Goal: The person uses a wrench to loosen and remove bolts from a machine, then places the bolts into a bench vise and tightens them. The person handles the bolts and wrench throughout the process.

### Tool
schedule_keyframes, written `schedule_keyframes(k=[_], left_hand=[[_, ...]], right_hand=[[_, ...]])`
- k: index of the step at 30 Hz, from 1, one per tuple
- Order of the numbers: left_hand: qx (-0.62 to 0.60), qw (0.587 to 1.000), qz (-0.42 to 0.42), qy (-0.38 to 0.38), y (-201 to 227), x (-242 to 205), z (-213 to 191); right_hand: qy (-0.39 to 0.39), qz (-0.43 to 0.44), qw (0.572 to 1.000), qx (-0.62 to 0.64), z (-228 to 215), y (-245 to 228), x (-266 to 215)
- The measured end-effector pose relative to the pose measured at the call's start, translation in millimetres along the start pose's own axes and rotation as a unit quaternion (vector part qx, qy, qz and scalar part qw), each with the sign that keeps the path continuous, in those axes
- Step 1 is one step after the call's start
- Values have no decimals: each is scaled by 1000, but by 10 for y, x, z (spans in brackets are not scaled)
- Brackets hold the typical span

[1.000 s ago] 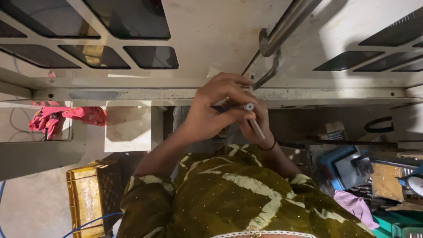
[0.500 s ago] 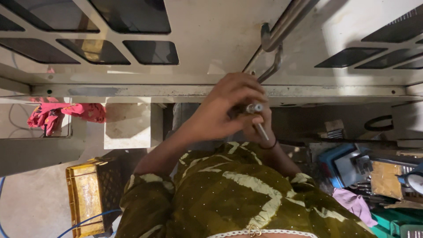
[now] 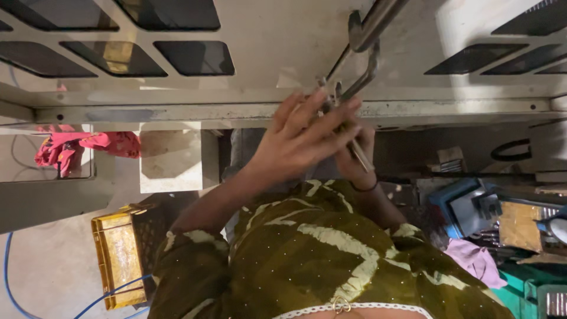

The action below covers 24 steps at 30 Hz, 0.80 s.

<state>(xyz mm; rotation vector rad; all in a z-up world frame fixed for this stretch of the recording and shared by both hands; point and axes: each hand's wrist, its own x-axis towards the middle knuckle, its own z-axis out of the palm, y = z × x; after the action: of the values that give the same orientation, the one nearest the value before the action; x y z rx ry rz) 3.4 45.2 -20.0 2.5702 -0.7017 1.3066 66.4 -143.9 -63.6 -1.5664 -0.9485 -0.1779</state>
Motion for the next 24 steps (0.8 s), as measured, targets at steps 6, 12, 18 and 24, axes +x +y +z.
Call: schedule_keyframes(k=[6, 12, 18, 24], left_hand=[[17, 999, -1, -45, -48, 25, -75], [0, 1000, 0, -28, -115, 83, -90], [-175, 975, -138, 10, -191, 140, -83], [-659, 630, -398, 102, -175, 65, -138]], right_hand=[[-33, 126, 989, 71, -32, -154, 9], [-78, 126, 989, -25, -76, -269, 59], [-48, 84, 992, 84, -140, -332, 46], [15, 9, 989, 150, -194, -187, 56]])
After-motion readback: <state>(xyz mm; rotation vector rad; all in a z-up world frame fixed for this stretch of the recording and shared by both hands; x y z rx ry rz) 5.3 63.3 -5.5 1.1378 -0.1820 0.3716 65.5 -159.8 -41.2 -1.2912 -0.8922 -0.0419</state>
